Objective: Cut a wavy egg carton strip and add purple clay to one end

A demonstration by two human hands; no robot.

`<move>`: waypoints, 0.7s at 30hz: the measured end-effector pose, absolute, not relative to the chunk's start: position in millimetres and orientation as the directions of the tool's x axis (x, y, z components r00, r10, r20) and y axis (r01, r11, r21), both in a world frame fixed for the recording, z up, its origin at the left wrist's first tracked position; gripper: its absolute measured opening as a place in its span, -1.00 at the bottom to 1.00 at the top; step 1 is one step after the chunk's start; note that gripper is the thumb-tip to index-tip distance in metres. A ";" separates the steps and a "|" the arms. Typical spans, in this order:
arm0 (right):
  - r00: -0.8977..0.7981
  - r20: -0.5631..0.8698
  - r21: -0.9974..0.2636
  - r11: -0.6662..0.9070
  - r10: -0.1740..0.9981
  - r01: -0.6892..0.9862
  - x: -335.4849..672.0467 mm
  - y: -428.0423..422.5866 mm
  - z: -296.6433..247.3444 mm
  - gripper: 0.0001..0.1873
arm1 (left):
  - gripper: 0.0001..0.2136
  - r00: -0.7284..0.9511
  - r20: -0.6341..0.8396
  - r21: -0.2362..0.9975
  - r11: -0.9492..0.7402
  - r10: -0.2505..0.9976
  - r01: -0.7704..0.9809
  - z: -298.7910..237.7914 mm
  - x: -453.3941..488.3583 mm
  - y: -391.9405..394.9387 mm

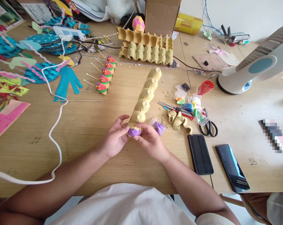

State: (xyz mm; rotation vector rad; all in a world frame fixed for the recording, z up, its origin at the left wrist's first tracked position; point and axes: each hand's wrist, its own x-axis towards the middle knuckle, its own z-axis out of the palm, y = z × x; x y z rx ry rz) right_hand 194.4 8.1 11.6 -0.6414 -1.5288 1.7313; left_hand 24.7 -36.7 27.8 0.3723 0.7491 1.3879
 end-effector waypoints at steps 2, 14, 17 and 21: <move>-0.608 0.100 -0.983 -0.016 0.787 -0.181 194.4 7.7 10.4 -0.64 | -0.55 0.006 -0.254 0.649 0.175 0.967 -0.741 27.4 24.5 -37.2; -0.558 0.048 -0.977 -0.078 0.828 -0.201 197.2 11.7 15.1 -0.60 | -0.50 0.025 -0.246 0.636 0.181 0.969 -0.750 27.7 25.0 -35.2; -0.567 0.050 -0.972 -0.091 0.822 -0.217 197.1 12.0 15.7 -0.60 | -0.52 0.018 -0.261 0.643 0.188 0.965 -0.743 27.2 24.5 -35.1; -0.584 0.060 -0.974 -0.081 0.810 -0.212 196.6 11.5 14.5 -0.60 | -0.52 -0.004 -0.274 0.691 0.194 0.962 -0.697 24.7 23.4 -36.0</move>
